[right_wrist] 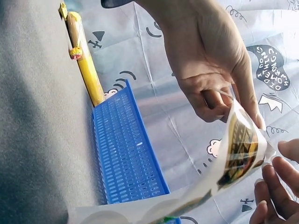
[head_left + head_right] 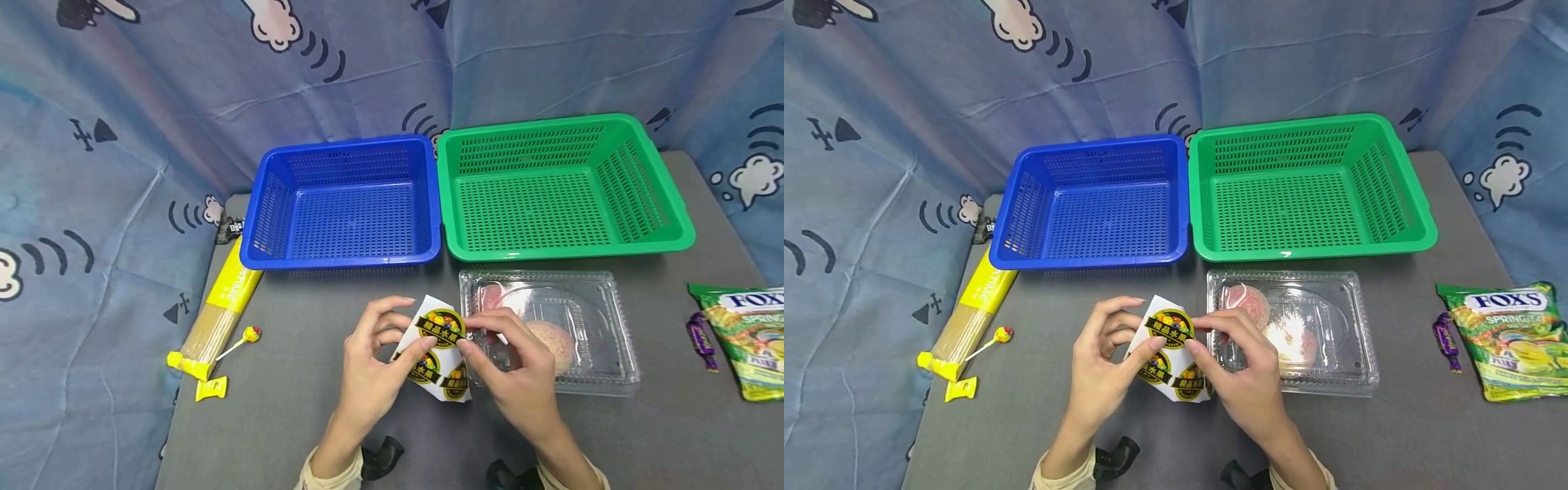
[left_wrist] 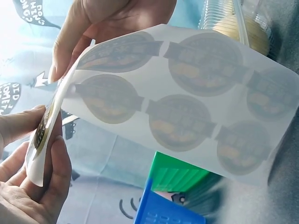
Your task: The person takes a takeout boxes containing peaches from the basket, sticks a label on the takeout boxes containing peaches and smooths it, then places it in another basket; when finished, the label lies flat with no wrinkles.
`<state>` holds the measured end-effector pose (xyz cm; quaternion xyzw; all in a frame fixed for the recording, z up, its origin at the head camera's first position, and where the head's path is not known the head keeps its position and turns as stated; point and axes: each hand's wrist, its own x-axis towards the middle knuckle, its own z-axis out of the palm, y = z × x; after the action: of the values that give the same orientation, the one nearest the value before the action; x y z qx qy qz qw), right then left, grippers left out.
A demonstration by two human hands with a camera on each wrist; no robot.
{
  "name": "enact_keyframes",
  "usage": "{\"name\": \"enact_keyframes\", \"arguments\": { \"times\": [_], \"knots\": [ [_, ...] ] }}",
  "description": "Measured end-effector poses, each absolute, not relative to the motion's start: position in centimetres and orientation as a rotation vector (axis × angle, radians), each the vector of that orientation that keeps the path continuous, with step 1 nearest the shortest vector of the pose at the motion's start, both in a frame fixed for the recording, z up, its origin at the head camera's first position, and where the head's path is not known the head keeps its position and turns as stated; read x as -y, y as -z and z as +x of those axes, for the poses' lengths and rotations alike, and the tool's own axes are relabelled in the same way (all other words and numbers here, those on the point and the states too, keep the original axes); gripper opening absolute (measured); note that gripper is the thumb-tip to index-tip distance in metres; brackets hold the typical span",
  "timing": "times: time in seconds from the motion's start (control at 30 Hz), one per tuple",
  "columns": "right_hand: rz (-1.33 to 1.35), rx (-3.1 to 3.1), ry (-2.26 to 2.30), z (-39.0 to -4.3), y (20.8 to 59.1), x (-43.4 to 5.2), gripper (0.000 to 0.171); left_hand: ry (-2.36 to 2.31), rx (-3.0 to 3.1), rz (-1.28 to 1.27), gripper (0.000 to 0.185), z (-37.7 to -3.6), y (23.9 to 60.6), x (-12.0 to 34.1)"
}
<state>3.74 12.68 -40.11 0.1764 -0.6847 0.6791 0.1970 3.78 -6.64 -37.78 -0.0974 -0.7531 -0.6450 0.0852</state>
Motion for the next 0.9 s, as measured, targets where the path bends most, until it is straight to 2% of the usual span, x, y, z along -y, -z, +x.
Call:
{"name": "enact_keyframes", "arguments": {
  "times": [0.33, 0.5, 0.9],
  "knots": [
    [0.541, 1.733, -1.972, 3.59, 40.21, -12.35, 0.017, 1.800, 2.203, -0.532, 0.056, 3.60, 38.25, 6.81],
    [0.582, 1.695, -1.974, 3.49, 40.16, -12.25, 0.012, 1.710, 2.176, -0.691, 0.051, 3.39, 38.21, 6.99],
    [0.724, 1.664, -1.979, 3.44, 40.23, -12.22, 0.009, 1.709, 2.172, -0.755, 0.047, 3.32, 38.44, 7.54]
  ]
}}
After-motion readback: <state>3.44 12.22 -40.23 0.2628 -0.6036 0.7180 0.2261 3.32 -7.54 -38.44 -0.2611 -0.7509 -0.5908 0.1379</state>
